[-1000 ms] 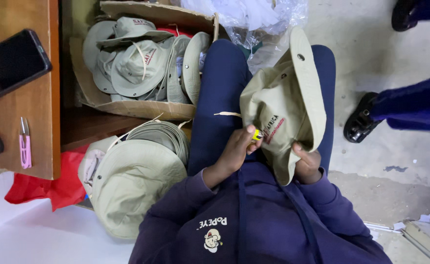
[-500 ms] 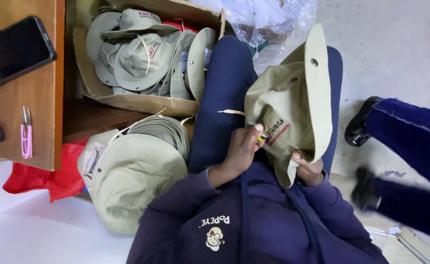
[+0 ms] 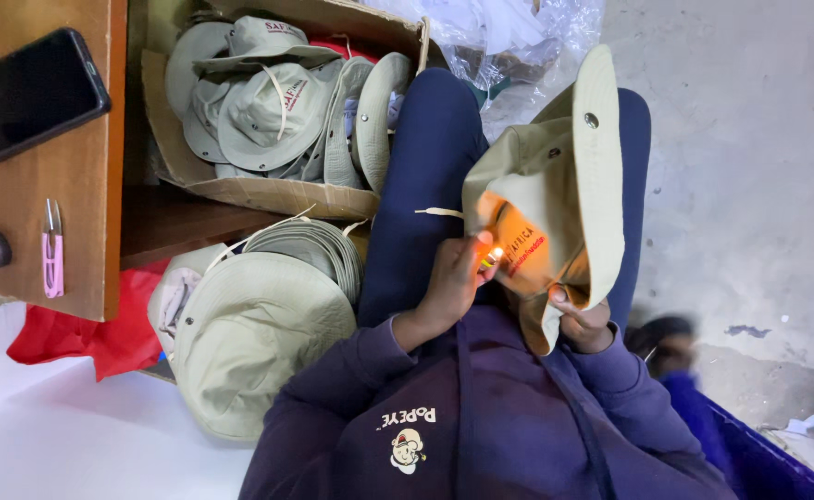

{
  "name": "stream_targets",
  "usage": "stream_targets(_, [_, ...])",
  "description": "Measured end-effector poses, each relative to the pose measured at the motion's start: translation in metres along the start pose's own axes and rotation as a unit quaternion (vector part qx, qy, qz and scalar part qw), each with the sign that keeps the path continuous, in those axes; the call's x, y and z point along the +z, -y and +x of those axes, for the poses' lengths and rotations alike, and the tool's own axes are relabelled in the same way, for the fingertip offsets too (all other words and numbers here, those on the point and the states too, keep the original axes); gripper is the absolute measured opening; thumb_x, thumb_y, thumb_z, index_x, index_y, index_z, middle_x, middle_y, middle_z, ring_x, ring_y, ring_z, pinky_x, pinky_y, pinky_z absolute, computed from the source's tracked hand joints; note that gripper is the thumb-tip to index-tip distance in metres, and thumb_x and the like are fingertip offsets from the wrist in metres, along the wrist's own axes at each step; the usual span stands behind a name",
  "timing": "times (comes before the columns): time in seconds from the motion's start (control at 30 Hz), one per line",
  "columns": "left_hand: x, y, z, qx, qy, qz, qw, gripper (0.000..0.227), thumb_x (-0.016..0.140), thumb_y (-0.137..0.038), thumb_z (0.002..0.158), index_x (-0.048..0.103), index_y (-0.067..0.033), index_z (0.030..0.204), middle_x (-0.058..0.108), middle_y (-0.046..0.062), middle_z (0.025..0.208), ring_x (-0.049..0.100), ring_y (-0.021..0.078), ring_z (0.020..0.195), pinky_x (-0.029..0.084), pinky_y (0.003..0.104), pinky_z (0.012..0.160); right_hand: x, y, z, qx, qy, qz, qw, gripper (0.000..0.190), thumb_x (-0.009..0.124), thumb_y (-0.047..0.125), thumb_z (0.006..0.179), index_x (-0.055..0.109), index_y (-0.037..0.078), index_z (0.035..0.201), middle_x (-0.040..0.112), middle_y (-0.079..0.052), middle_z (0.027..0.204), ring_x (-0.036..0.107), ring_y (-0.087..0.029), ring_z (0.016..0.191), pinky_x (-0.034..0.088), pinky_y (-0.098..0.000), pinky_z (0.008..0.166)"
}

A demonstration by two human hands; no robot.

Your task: The person uses a lighter to burn loose threads on the embroidery of several bucket hats and removes paper backing from the inside of the hats.

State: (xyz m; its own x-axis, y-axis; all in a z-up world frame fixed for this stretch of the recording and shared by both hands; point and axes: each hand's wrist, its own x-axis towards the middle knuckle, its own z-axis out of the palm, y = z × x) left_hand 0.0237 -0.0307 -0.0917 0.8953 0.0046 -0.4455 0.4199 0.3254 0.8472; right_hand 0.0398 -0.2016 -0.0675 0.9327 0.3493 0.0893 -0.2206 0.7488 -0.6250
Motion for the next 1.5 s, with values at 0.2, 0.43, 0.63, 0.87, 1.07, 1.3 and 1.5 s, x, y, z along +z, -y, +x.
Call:
stream_targets(0.2, [0.007,-0.025,-0.008,0.004,-0.012,0.033,0.999,0.062,0.054,-0.047,0.103,0.054,-0.0096,0.053,0.041,0.0,0.05,0.038,0.0078,0.051,0.029,0.019,0.048,0.009,0.001,0.004,-0.003,-0.021,0.006,1.0,0.085,0.064,-0.007,0.082,0.028,-0.017,0.158,0.057,-0.043,0.139,0.059,-0.056,0.129,0.049,-0.0717,0.104])
stream_targets(0.43, [0.006,-0.041,-0.016,0.031,-0.029,0.12,0.992,0.064,0.055,-0.05,0.105,0.059,-0.0089,0.056,0.045,0.004,0.047,0.045,0.0142,0.05,0.039,0.026,0.05,0.02,0.003,0.005,0.0,-0.041,0.012,0.999,0.083,0.066,-0.009,0.08,0.032,-0.02,0.155,0.058,-0.045,0.135,0.06,-0.057,0.127,0.051,-0.0729,0.1])
stream_targets(0.63, [0.01,-0.055,-0.019,0.04,-0.03,0.17,0.984,0.063,0.053,-0.048,0.106,0.06,-0.0096,0.057,0.046,0.005,0.046,0.049,0.0171,0.051,0.042,0.031,0.053,0.014,0.001,-0.002,-0.005,-0.049,-0.004,0.999,0.087,0.065,-0.008,0.075,0.032,-0.022,0.154,0.057,-0.047,0.136,0.058,-0.06,0.128,0.049,-0.073,0.102])
stream_targets(0.87, [0.009,-0.064,-0.02,0.031,-0.039,0.181,0.982,0.063,0.05,-0.053,0.105,0.061,-0.0113,0.059,0.052,0.007,0.047,0.051,0.0179,0.054,0.046,0.031,0.058,-0.059,-0.028,-0.054,-0.079,-0.105,-0.2,0.971,0.037,0.078,-0.008,0.078,0.067,-0.012,0.113,0.074,-0.027,0.103,0.079,-0.038,0.094,0.068,-0.0417,0.075])
stream_targets(1.07, [0.011,-0.074,-0.02,0.042,-0.036,0.202,0.978,0.063,0.048,-0.053,0.107,0.062,-0.011,0.061,0.053,0.008,0.048,0.053,0.0184,0.054,0.046,0.031,0.058,-0.047,-0.025,-0.035,-0.066,-0.087,-0.167,0.98,0.047,0.076,-0.007,0.078,0.06,-0.012,0.122,0.07,-0.03,0.112,0.074,-0.041,0.102,0.063,-0.0474,0.082])
stream_targets(1.3, [0.014,-0.083,-0.018,0.067,-0.03,0.209,0.975,0.068,0.045,-0.053,0.109,0.061,-0.0092,0.06,0.056,0.011,0.049,0.056,0.0235,0.053,0.047,0.035,0.06,-0.037,-0.019,-0.021,-0.048,-0.065,-0.122,0.989,0.061,0.073,-0.005,0.079,0.05,-0.011,0.135,0.065,-0.033,0.124,0.067,-0.046,0.114,0.057,-0.0555,0.091])
stream_targets(1.5, [0.015,-0.095,-0.019,0.085,-0.03,0.237,0.967,0.066,0.046,-0.052,0.108,0.062,-0.0066,0.062,0.06,0.016,0.055,0.058,0.0276,0.057,0.049,0.04,0.063,-0.028,-0.014,-0.014,-0.033,-0.046,-0.083,0.995,0.073,0.07,-0.004,0.08,0.042,-0.011,0.146,0.061,-0.035,0.134,0.061,-0.05,0.123,0.052,-0.0623,0.099])
